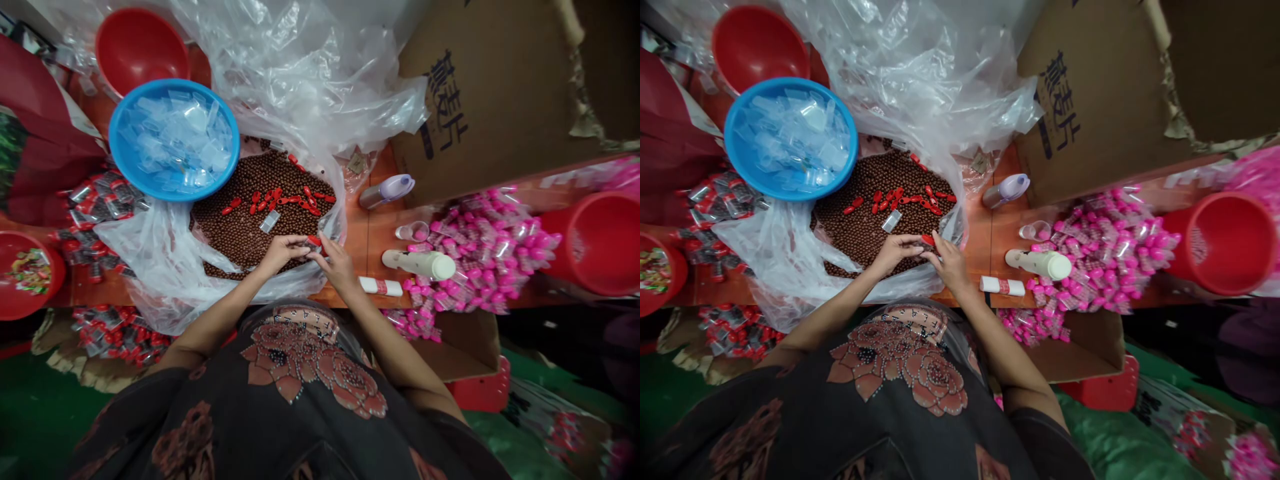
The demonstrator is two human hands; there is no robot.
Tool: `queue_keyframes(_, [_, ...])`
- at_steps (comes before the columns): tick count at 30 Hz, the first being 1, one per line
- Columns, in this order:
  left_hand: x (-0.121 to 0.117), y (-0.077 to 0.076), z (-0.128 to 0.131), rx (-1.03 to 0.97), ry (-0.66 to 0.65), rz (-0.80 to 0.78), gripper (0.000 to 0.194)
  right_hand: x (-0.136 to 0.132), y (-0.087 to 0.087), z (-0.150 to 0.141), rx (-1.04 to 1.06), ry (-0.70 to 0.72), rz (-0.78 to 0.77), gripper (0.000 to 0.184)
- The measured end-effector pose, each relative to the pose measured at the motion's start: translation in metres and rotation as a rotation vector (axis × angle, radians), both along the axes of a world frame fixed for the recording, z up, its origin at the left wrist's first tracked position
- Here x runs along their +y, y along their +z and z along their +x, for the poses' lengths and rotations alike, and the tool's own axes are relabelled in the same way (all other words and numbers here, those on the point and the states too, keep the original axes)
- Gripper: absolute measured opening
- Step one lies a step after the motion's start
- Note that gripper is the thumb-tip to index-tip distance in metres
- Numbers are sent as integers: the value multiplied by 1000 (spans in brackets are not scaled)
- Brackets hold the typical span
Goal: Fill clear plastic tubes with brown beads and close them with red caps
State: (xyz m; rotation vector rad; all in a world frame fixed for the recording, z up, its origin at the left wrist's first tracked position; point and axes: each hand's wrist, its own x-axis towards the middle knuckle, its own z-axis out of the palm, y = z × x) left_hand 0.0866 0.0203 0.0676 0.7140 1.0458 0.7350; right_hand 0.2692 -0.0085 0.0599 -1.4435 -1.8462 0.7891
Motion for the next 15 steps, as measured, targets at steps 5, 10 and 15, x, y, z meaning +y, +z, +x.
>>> queue_keyframes(5, [-5,5,7,-89,10,-65,53,-1,5,-5,267,-166,-182,35])
queue_keyframes(10, [-3,5,11,1,20,-9,49,-1,12,-2,296,-173,-185,32])
queue_keyframes(15, [0,12,14,74,1,119,43,2,19,1,358,-244,-287,36])
